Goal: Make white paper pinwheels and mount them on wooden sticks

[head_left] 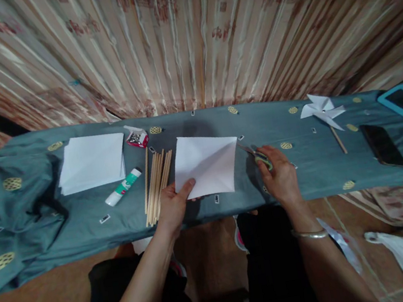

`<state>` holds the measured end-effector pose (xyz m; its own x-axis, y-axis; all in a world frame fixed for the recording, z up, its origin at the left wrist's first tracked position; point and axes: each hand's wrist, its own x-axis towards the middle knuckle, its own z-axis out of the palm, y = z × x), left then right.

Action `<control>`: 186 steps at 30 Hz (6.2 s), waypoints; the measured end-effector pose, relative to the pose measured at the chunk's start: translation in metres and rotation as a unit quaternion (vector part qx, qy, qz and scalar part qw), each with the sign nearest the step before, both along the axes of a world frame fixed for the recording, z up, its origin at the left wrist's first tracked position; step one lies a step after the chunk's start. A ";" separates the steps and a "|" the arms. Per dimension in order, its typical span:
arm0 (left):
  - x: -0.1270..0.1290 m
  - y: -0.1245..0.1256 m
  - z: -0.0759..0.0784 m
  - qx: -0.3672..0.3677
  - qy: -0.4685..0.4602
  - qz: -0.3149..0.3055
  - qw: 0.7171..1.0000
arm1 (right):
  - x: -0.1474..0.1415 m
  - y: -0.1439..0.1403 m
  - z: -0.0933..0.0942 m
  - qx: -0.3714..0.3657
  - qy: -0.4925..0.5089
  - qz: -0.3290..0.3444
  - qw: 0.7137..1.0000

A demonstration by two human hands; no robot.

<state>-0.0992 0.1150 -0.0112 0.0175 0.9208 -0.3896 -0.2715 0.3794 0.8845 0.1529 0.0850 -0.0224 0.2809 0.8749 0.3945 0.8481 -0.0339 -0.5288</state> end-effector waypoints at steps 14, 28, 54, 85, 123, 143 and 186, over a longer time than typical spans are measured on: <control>-0.006 0.018 0.008 0.079 -0.033 0.081 0.993 | 0.025 0.013 -0.022 -0.112 -0.228 -0.036 0.966; -0.007 0.029 0.023 0.069 -0.192 0.132 0.970 | 0.008 0.011 0.019 -0.196 0.224 -0.030 0.954; 0.037 0.048 0.016 0.025 -0.197 0.142 0.970 | -0.077 0.037 0.014 -0.051 0.420 0.073 0.903; 0.010 0.049 0.008 0.137 0.023 0.134 0.981 | -0.069 0.011 0.025 -0.174 0.522 0.163 0.819; 0.018 0.040 0.006 0.188 0.065 0.113 0.973 | -0.086 -0.010 0.009 -0.227 0.495 0.254 0.799; 0.016 0.040 0.007 0.178 0.070 0.115 0.975 | -0.084 -0.010 0.004 -0.226 0.495 0.253 0.800; 0.018 0.037 0.008 0.174 0.078 0.086 0.978 | -0.089 -0.007 -0.002 -0.233 0.534 0.211 0.785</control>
<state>-0.0815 0.1519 -0.0033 -0.1840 0.9822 -0.0384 -0.1573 0.0091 0.9875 0.0641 0.0778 -0.0244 -0.1194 0.9584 -0.2594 -0.0831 -0.2700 -0.9593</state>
